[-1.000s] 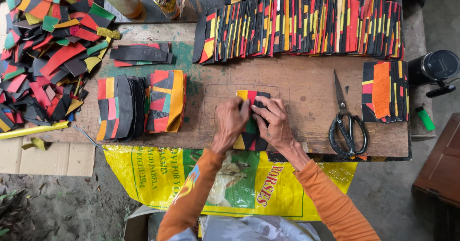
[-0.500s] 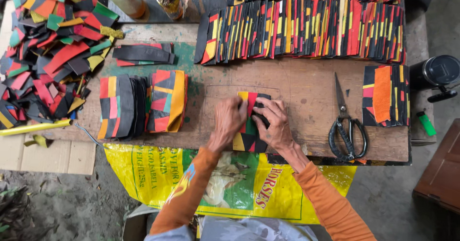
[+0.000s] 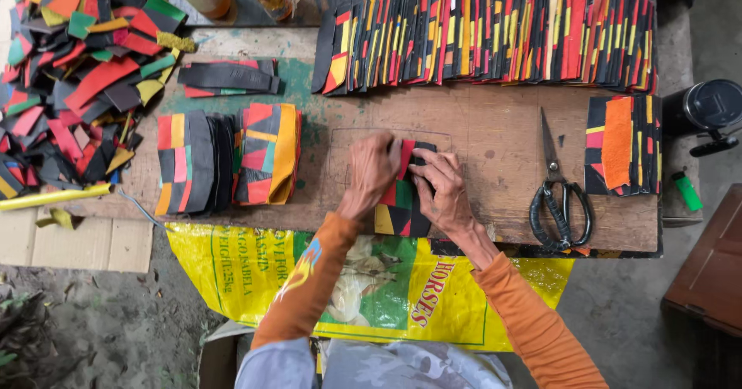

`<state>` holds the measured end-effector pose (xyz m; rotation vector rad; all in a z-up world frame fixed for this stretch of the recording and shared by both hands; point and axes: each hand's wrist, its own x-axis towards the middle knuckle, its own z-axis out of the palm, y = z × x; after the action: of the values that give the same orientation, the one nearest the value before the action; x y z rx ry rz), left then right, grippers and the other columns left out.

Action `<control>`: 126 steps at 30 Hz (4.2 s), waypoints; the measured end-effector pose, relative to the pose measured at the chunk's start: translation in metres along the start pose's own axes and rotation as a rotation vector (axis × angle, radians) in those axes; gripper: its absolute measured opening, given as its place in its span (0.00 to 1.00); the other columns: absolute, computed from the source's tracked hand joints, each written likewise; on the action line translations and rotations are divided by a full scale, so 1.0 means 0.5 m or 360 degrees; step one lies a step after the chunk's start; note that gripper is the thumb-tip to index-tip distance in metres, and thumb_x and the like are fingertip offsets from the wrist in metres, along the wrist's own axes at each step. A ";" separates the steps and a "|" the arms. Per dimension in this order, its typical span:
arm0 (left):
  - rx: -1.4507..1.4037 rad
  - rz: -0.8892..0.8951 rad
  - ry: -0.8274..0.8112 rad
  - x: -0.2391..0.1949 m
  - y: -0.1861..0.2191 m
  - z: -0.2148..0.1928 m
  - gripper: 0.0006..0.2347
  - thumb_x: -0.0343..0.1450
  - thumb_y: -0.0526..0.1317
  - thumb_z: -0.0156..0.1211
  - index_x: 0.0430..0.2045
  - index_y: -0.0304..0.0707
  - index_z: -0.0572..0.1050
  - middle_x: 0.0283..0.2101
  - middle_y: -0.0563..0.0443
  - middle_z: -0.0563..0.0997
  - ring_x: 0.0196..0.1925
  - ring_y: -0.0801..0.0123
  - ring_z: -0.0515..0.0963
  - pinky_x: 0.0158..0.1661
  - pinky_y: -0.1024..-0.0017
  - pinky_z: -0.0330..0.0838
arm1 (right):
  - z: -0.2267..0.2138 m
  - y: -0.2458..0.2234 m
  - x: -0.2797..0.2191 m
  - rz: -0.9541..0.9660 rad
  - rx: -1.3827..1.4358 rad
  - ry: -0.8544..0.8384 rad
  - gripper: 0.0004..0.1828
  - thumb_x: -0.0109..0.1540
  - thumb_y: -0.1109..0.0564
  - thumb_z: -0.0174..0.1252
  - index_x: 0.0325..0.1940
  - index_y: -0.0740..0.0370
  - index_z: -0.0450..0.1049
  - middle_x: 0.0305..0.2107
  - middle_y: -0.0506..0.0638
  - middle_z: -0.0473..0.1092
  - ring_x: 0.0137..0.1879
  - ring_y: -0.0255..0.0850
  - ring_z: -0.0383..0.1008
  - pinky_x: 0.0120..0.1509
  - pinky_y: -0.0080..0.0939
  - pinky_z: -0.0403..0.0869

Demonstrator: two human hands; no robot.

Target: The person assembles small rectangular items made of multicolored rubber pieces. They align and press the pieces together by hand, then use scissors to trim edges. The finished items are stacked on the table.

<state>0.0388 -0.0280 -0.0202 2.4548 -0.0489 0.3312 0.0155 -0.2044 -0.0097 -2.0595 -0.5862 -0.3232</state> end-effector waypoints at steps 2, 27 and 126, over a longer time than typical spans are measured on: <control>-0.0031 -0.0001 -0.0015 0.000 0.003 -0.007 0.12 0.71 0.39 0.61 0.18 0.32 0.73 0.23 0.32 0.75 0.27 0.40 0.76 0.29 0.50 0.68 | -0.002 -0.002 0.003 -0.0011 0.0013 -0.0006 0.10 0.57 0.69 0.63 0.43 0.67 0.79 0.52 0.54 0.74 0.56 0.52 0.70 0.63 0.48 0.70; -0.0031 -0.0036 -0.0155 0.020 0.024 0.003 0.11 0.69 0.39 0.59 0.17 0.32 0.72 0.20 0.33 0.75 0.22 0.43 0.76 0.27 0.52 0.68 | -0.011 0.002 0.017 0.0018 0.0103 0.0014 0.10 0.57 0.70 0.62 0.43 0.68 0.79 0.51 0.55 0.75 0.55 0.52 0.71 0.61 0.47 0.71; -0.0892 0.0691 -0.0742 -0.014 0.354 0.224 0.18 0.70 0.25 0.53 0.56 0.29 0.72 0.58 0.32 0.76 0.57 0.41 0.77 0.57 0.56 0.72 | -0.460 0.313 -0.136 0.1180 -0.0789 0.0541 0.45 0.57 0.46 0.74 0.70 0.66 0.62 0.56 0.69 0.67 0.60 0.66 0.65 0.63 0.61 0.66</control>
<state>0.0367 -0.2367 0.0008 1.8924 -0.7726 -0.0795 0.0405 -0.4888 -0.0326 -2.4437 0.5183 -0.3828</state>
